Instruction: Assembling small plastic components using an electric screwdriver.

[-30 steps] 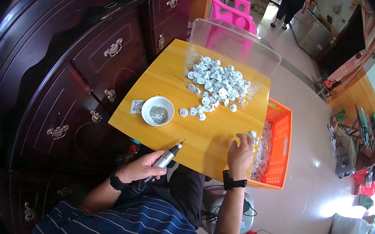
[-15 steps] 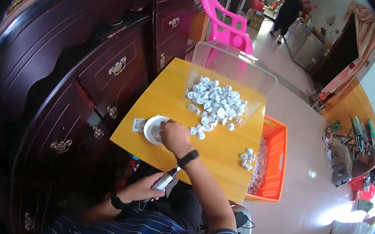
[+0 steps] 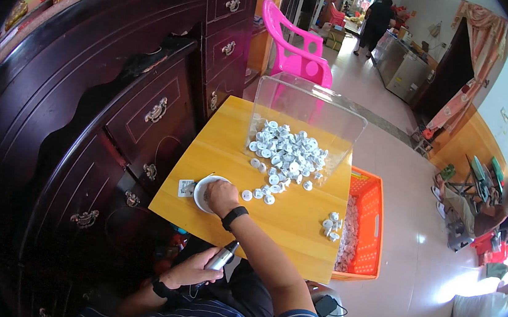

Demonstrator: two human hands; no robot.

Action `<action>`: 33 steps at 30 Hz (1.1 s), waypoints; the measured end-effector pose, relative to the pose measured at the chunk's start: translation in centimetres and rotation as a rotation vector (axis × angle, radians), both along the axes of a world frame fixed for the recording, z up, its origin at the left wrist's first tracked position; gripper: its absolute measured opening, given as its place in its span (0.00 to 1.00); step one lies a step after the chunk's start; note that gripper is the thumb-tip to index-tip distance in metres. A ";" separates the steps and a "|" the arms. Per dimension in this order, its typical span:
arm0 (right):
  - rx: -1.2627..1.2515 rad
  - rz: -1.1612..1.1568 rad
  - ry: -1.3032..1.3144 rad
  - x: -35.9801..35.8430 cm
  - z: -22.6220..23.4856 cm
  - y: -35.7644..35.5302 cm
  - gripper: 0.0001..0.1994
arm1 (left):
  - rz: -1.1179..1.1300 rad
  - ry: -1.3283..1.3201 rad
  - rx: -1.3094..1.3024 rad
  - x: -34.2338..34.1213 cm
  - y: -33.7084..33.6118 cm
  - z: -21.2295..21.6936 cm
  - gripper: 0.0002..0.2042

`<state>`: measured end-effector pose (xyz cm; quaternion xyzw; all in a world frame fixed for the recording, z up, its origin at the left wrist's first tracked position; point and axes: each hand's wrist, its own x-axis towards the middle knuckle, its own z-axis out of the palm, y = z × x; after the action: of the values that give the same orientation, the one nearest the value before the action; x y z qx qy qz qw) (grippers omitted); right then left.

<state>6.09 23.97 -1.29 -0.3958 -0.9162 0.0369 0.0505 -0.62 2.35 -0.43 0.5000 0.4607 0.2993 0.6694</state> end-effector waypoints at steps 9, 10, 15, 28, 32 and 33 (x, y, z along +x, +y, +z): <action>0.020 0.030 -0.070 0.2 0.6 -0.5 0.10 | 0.014 0.000 -0.038 0.1 0.1 -0.1 0.34; 0.017 0.038 -0.087 0.1 0.8 -0.6 0.10 | 0.010 0.001 -0.036 0.0 0.1 0.0 0.34; 0.012 0.071 -0.089 0.4 1.5 -0.8 0.11 | 0.010 0.013 -0.004 0.0 0.1 0.1 0.33; -0.064 0.025 0.164 0.9 1.4 -0.2 0.08 | 0.010 0.009 -0.023 0.5 0.3 0.4 0.33; -0.170 0.017 0.401 2.8 2.1 -0.2 0.08 | 0.019 -0.015 -0.020 0.5 0.3 -0.1 0.33; -0.200 0.019 0.579 3.7 2.1 -0.3 0.06 | 0.018 -0.031 -0.018 0.6 0.3 -0.3 0.33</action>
<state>9.76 23.67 0.84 -0.3633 -0.8592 0.2386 0.2698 -0.04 2.65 -0.69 0.4852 0.4576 0.3090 0.6780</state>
